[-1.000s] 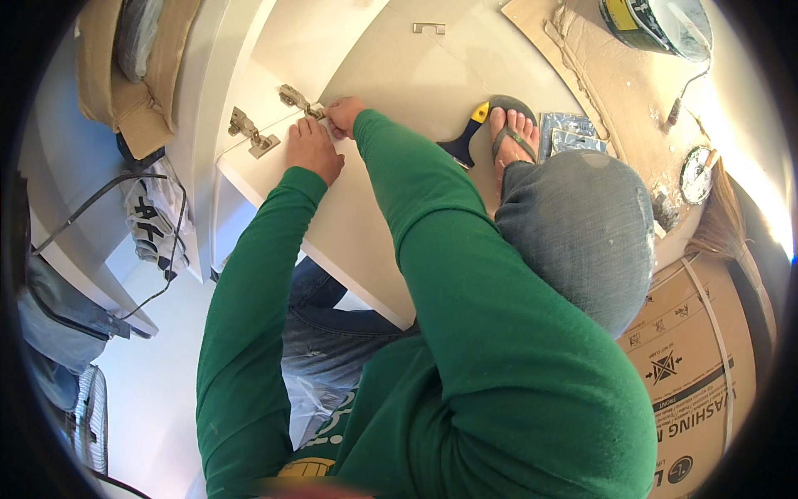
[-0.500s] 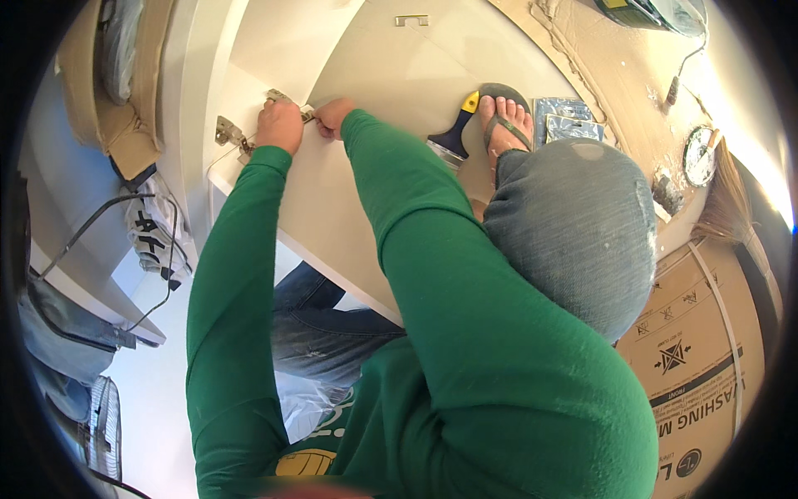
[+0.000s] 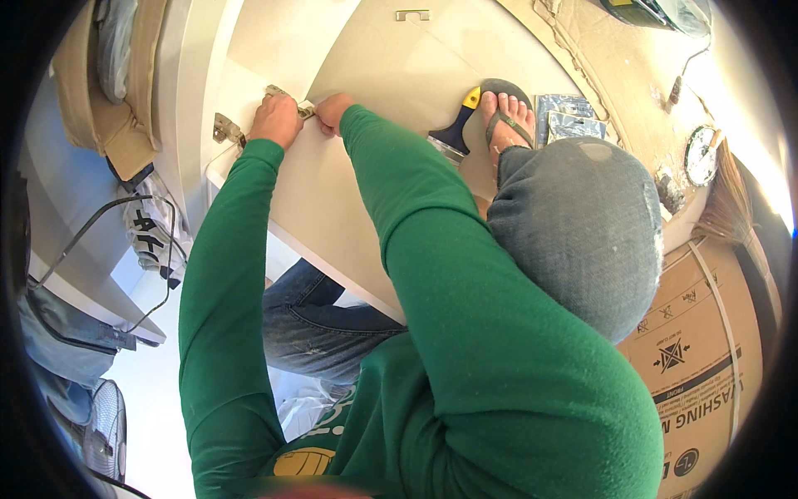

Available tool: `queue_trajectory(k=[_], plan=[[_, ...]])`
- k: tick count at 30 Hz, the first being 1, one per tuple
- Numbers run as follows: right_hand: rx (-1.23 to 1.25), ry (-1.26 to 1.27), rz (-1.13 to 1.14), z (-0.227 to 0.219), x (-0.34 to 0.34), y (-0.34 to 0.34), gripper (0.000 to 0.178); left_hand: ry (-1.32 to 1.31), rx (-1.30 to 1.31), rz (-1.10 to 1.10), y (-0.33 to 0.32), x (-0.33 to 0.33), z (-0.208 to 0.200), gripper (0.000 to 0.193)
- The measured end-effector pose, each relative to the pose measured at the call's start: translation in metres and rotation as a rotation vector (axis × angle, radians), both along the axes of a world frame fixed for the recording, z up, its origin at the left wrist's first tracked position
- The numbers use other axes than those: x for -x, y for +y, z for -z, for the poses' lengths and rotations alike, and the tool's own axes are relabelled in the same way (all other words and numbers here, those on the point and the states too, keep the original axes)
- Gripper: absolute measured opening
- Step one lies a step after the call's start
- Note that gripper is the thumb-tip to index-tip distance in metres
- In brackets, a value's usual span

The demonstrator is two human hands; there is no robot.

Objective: The person sits on the floor and installs hinges on a white cabinet door using a hammer and screws. They position the door, align the hinges, and secure them with screws.

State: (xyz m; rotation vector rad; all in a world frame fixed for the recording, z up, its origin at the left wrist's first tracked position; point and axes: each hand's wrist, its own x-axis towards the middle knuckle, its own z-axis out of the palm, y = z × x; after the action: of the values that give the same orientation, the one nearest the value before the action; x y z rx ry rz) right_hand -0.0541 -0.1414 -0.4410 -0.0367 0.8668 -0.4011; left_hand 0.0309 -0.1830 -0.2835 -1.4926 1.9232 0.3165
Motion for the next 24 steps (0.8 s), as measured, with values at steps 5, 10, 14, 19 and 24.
queue_trajectory(k=[5,10,14,19,24], plan=[[0.021,0.072,0.012,-0.009,0.003,0.004,0.025,0.006,-0.004,0.006,0.001,0.0,-0.002,0.02],[0.093,0.072,-0.02,0.011,-0.006,0.008,0.028,-0.025,-0.024,-0.035,-0.001,0.004,-0.003,0.02],[0.672,0.214,-0.23,0.034,-0.02,0.006,0.024,-0.056,-0.029,-0.028,-0.003,0.007,-0.001,0.018],[0.123,0.097,0.091,0.014,-0.019,0.004,0.014,-0.022,0.014,0.061,0.003,0.002,0.0,0.017],[0.033,0.041,0.082,-0.017,0.002,0.002,0.015,-0.038,-0.008,-0.001,0.0,0.001,0.007,0.022]])
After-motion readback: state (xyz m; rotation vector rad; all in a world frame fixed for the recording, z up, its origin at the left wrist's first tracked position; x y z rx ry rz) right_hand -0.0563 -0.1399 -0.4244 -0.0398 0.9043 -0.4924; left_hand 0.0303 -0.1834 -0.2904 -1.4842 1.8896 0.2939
